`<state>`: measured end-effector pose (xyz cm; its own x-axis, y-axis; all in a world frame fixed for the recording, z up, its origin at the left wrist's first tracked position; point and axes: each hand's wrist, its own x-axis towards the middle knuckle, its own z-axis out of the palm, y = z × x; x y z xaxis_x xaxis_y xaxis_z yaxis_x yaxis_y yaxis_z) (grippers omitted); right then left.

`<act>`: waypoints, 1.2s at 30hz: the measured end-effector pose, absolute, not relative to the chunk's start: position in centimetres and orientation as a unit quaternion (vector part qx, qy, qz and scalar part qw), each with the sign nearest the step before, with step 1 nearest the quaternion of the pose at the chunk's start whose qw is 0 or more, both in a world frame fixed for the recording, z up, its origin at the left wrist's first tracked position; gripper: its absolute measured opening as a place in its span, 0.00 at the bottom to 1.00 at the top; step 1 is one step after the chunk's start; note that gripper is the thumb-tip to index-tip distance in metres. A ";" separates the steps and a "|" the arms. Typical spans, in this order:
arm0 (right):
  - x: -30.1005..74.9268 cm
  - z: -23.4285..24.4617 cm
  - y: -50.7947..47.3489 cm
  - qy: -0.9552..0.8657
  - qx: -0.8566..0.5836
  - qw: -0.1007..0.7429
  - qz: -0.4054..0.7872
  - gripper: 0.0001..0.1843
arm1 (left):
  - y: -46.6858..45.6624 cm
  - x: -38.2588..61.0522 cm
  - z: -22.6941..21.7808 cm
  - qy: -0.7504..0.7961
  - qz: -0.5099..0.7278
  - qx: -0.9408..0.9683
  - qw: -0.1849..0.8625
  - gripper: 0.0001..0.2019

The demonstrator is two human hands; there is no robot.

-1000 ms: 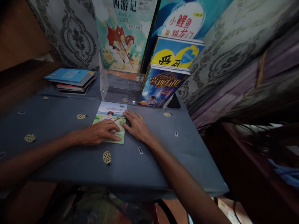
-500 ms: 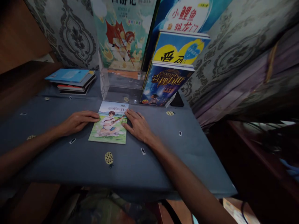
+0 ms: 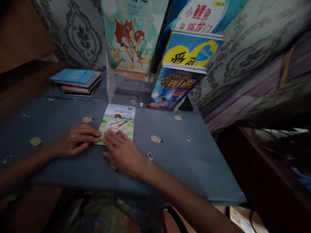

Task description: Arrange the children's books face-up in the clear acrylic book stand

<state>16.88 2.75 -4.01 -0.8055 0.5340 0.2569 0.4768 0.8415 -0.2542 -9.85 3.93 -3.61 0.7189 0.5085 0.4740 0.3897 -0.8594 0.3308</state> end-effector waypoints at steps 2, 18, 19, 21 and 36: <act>16.0 -4.3 1.0 -0.952 -0.248 0.148 0.104 0.30 | 3.9 -9.9 -3.7 0.250 0.285 0.920 0.103 0.16; 23.6 -3.6 -0.5 -0.912 -0.335 0.183 0.152 0.24 | 4.4 -9.1 -3.0 0.333 0.254 0.897 0.143 0.16; 23.4 -3.5 0.0 -0.907 -0.341 0.192 0.153 0.22 | 5.0 -8.8 -2.9 0.368 0.244 0.888 0.130 0.16; 22.7 -3.4 1.4 -0.896 -0.371 0.199 0.141 0.20 | 6.3 -8.3 -2.9 0.448 0.223 0.860 0.096 0.17; 20.8 -6.0 5.8 -0.833 -0.444 0.295 0.149 0.24 | 11.4 -6.2 -4.0 0.504 0.381 0.520 0.574 0.22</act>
<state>20.85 5.80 -6.01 -0.4319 0.8271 0.3596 0.6507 0.5619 -0.5108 -6.18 11.38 -3.96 0.2001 0.9625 -0.1830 0.0863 0.1687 0.9819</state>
